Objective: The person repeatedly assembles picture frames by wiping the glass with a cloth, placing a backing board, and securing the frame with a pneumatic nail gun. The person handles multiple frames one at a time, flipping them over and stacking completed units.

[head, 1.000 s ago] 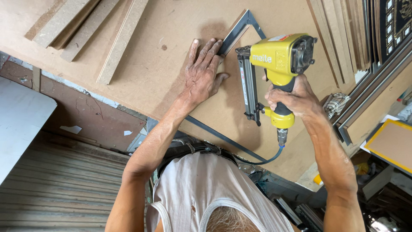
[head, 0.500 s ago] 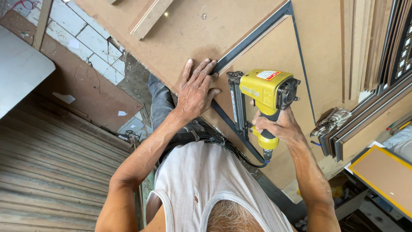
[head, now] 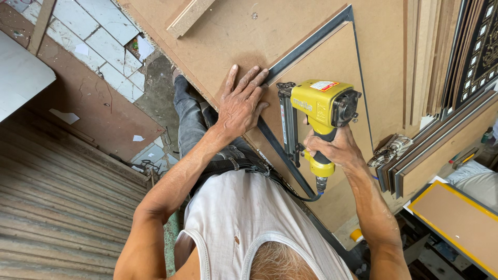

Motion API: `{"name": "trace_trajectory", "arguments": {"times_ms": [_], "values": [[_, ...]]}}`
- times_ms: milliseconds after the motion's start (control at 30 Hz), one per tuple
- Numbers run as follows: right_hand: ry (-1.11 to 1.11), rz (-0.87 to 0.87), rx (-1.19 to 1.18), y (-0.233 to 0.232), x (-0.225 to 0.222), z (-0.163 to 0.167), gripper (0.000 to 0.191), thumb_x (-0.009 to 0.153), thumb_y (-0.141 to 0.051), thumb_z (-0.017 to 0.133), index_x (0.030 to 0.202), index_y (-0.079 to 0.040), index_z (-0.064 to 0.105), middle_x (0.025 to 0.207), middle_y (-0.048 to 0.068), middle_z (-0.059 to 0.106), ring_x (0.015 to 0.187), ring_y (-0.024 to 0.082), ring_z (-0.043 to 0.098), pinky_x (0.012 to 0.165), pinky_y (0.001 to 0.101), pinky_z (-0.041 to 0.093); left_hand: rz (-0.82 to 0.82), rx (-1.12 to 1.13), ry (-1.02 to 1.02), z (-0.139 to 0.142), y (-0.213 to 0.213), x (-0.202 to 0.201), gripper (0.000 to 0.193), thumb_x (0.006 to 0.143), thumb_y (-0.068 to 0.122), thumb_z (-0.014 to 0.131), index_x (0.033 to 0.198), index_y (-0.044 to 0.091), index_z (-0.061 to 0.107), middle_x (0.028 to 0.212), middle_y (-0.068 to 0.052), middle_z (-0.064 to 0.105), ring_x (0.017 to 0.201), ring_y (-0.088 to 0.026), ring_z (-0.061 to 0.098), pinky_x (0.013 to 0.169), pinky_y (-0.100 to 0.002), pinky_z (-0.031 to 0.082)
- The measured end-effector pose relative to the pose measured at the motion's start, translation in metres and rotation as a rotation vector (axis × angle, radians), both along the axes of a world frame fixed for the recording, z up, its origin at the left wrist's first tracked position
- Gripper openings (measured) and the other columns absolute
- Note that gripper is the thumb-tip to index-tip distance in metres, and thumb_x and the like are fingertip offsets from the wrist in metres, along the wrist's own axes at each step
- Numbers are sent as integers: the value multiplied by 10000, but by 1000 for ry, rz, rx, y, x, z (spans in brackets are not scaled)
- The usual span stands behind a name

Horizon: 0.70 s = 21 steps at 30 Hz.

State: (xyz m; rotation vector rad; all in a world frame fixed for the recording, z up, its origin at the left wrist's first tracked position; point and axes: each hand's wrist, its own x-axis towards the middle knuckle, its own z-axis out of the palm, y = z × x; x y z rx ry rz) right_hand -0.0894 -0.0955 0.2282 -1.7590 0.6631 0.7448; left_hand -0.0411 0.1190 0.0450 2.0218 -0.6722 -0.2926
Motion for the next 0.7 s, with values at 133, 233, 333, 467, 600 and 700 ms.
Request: {"name": "trace_trajectory", "arguments": {"times_ms": [133,233,333,467,600,700], "values": [[0,-76,61,-1,-12,-3,440,790,48,662,1217,37,557,733,85,662,591,121,625,577,290,557,-14,-5,-27,-3,0,-1,452,919,293,744,1293,52,663,1570,-37,504,1503,-230,385,1300,-541,106],[-19,-95,67,1,-36,-6,485,762,72,665,1234,36,558,748,91,671,601,128,637,570,286,554,-33,23,-130,-7,4,-1,519,920,290,756,1371,60,642,1569,-42,505,1485,-211,421,1292,-551,119],[-2,-125,84,5,-76,-8,514,744,83,683,1239,30,552,752,89,662,610,136,662,563,288,560,-150,-27,-259,-12,11,-2,564,946,315,775,1457,124,630,1580,-81,494,1481,-257,440,1293,-516,186],[-42,-102,109,0,-120,-17,497,760,79,690,1238,36,562,768,98,689,619,140,667,572,287,559,-304,-74,-365,-19,20,-3,627,839,385,799,1434,239,665,1565,-188,496,1456,-350,446,1239,-515,284],[-115,-92,120,-8,-147,-31,494,779,62,688,1259,43,575,772,84,698,656,130,689,633,277,591,-279,26,-514,-19,20,-7,574,912,359,799,1473,304,686,1608,-155,498,1498,-310,446,1279,-474,315],[-95,-78,93,-10,-158,-36,457,801,44,705,1241,52,580,745,81,702,625,126,676,600,272,576,-288,42,-504,-17,18,-10,583,889,362,796,1461,302,700,1596,-150,512,1488,-305,466,1271,-476,340]]}}
